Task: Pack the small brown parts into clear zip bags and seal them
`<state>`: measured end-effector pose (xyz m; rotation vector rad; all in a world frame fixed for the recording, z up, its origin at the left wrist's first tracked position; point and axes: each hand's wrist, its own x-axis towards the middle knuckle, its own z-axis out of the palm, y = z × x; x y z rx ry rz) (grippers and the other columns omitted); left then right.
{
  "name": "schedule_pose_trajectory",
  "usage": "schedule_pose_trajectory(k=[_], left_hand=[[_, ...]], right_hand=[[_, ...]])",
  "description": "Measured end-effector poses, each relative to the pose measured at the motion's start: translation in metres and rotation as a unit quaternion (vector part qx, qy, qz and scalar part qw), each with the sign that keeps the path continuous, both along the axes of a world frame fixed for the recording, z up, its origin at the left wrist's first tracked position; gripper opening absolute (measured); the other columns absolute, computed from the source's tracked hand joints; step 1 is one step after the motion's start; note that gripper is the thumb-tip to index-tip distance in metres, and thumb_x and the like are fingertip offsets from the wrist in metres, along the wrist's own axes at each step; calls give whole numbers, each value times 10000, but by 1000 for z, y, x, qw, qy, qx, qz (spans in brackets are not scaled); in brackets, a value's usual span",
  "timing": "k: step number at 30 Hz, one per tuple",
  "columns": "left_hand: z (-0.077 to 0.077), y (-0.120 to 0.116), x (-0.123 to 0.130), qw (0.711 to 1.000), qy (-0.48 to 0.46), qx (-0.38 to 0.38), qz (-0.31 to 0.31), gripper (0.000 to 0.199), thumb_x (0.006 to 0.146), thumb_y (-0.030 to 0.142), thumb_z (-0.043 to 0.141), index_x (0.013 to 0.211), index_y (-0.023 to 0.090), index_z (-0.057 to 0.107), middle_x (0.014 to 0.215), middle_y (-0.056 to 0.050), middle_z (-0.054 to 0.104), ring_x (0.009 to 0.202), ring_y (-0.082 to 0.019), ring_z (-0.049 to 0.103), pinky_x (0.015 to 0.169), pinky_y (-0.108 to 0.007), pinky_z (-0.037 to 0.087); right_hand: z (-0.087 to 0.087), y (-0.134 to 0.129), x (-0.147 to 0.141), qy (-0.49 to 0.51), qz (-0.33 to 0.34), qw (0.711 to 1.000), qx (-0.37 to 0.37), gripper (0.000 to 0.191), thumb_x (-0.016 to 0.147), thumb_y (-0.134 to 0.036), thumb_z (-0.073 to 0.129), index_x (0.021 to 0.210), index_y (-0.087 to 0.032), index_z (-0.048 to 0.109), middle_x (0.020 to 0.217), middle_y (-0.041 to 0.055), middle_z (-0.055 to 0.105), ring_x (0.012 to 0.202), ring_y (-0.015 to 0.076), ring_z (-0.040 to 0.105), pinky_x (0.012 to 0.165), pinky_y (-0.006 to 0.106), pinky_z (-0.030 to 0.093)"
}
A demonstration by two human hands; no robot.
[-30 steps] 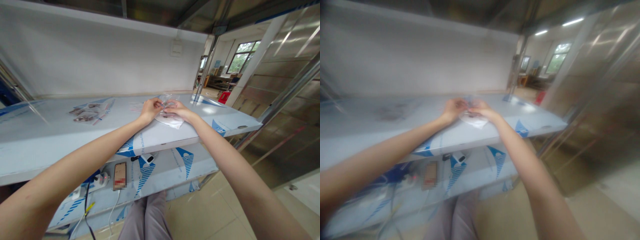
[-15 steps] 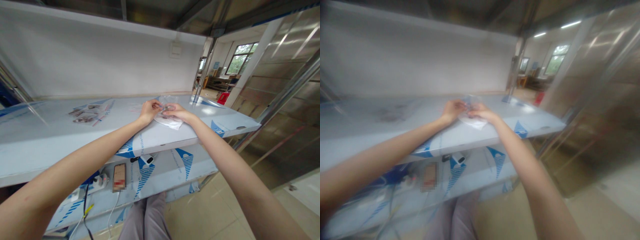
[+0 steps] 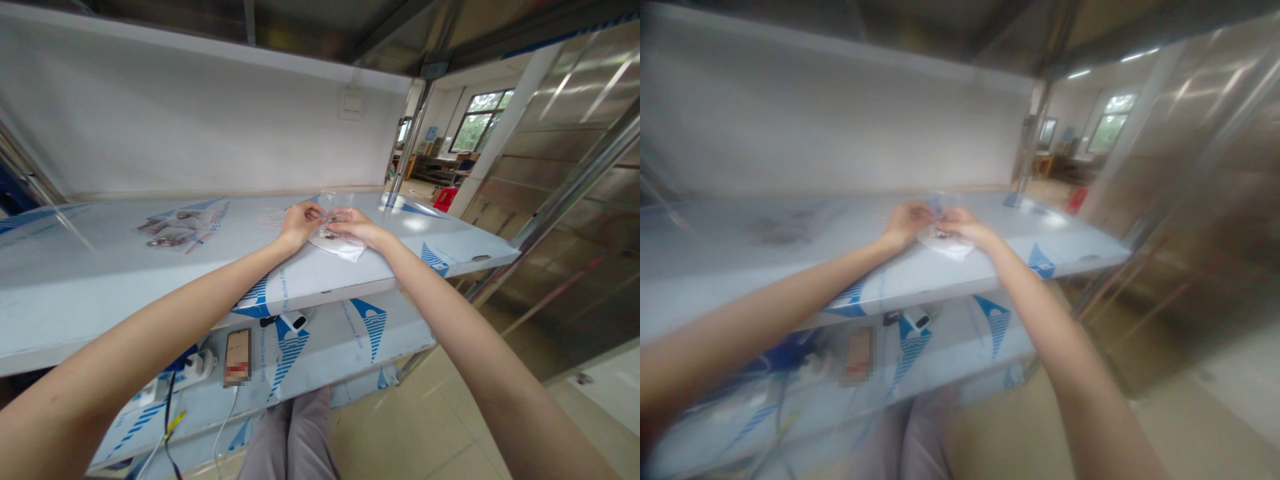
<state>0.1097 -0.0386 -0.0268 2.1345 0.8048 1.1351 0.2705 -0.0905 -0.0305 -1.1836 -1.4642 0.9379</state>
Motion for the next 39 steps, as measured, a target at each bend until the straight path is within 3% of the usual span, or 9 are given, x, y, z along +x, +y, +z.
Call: schedule_pose_trajectory(k=[6, 10, 15, 23, 31, 39], left_hand=[[-2, 3, 1, 1000, 0, 5, 18, 207, 688, 244, 666, 868, 143, 654, 746, -43, 684, 705, -140, 612, 699, -243, 464], [-5, 5, 1, 998, 62, -16, 6, 171, 622, 302, 724, 685, 155, 663, 662, -36, 678, 645, -156, 600, 625, -248, 459], [-2, 2, -1, 998, 58, -29, 25, 121, 629, 263, 703, 611, 152, 657, 615, -15, 665, 615, -149, 595, 615, -241, 443], [-2, 5, -1, 996, 73, -34, 22, 58, 661, 197, 639, 654, 145, 664, 683, -27, 657, 655, -145, 576, 717, -288, 458], [-7, 10, 1, 998, 59, -8, 35, 72, 670, 228, 640, 666, 157, 648, 719, -33, 668, 687, -153, 590, 689, -259, 445], [-6, 8, 0, 998, 68, -7, 4, 85, 697, 178, 602, 739, 141, 666, 803, -50, 697, 753, -158, 611, 716, -255, 443]], right_hand=[[0, 0, -2, 52, -22, 998, -4, 273, 611, -151, 725, 840, -206, 587, 741, 5, 658, 652, 132, 628, 681, 285, 541], [-4, 5, 3, 35, -22, 999, 10, 240, 611, -200, 739, 813, -198, 611, 780, 23, 670, 709, 147, 635, 713, 299, 537], [-5, 9, 8, 8, -37, 999, 38, 157, 644, -236, 730, 765, -204, 636, 804, 32, 677, 760, 158, 638, 784, 340, 518], [-2, 5, 7, -23, -55, 998, 30, 124, 646, -204, 711, 758, -193, 658, 808, 43, 676, 745, 161, 621, 774, 337, 513], [-4, 7, 11, -10, -27, 999, 24, 125, 689, -298, 690, 765, -201, 669, 792, 31, 674, 721, 149, 614, 731, 318, 519], [-1, 4, 11, -7, -61, 998, 28, 184, 632, -191, 715, 815, -185, 693, 849, 54, 693, 777, 167, 631, 779, 331, 512]])
